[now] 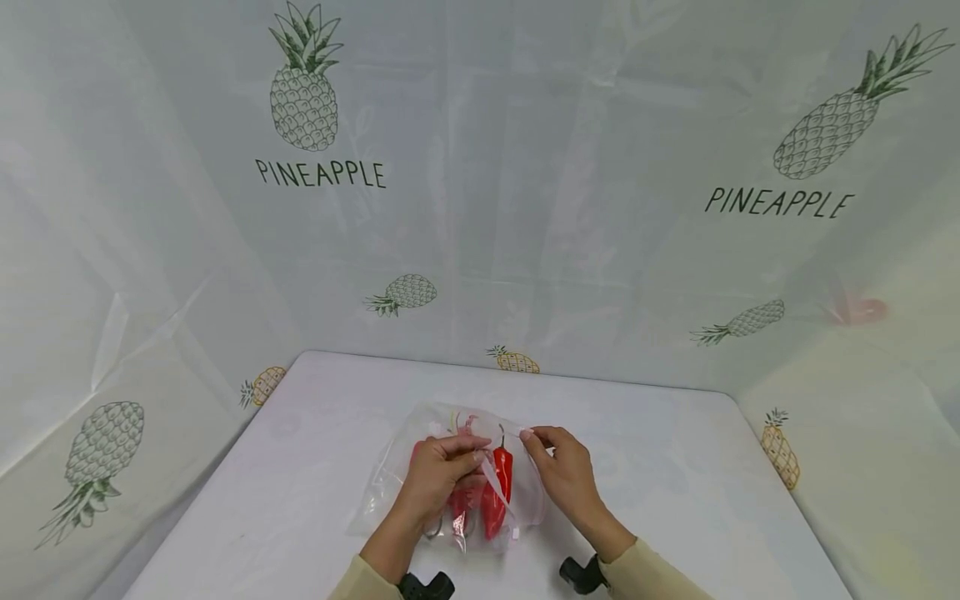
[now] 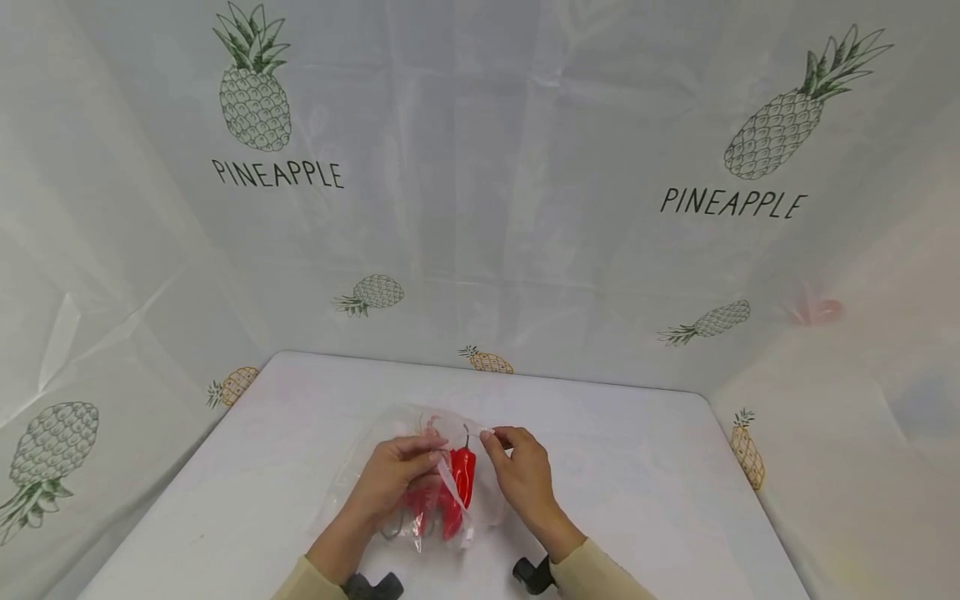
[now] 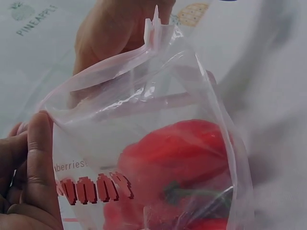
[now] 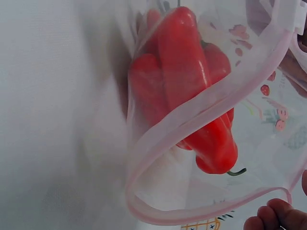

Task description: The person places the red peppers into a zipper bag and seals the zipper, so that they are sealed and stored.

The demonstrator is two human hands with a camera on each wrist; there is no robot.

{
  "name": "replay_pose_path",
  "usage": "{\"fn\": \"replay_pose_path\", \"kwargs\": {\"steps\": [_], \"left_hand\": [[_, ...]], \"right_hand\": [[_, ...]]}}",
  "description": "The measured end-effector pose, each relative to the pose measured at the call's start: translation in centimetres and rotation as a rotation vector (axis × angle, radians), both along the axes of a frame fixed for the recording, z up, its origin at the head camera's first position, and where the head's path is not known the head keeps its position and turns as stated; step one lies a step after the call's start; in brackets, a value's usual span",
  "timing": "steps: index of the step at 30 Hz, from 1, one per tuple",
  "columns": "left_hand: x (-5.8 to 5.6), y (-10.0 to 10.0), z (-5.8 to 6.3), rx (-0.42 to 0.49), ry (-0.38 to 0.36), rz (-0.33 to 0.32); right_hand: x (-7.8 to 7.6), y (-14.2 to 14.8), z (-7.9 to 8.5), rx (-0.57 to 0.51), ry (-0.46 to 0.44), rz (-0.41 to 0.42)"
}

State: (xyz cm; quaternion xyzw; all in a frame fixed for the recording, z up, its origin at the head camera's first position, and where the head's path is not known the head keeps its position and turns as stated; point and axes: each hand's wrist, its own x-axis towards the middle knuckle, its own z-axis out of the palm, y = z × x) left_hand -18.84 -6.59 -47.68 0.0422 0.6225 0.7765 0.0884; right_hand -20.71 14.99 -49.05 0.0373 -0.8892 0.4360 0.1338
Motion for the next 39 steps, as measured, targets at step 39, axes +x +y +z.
{"fn": "replay_pose_path", "kwargs": {"steps": [39], "left_hand": [[4.4, 1.1, -3.6, -0.095, -0.137, -0.073]], "right_hand": [[-2.1, 1.8, -0.9, -0.078, -0.085, -0.093]]}}
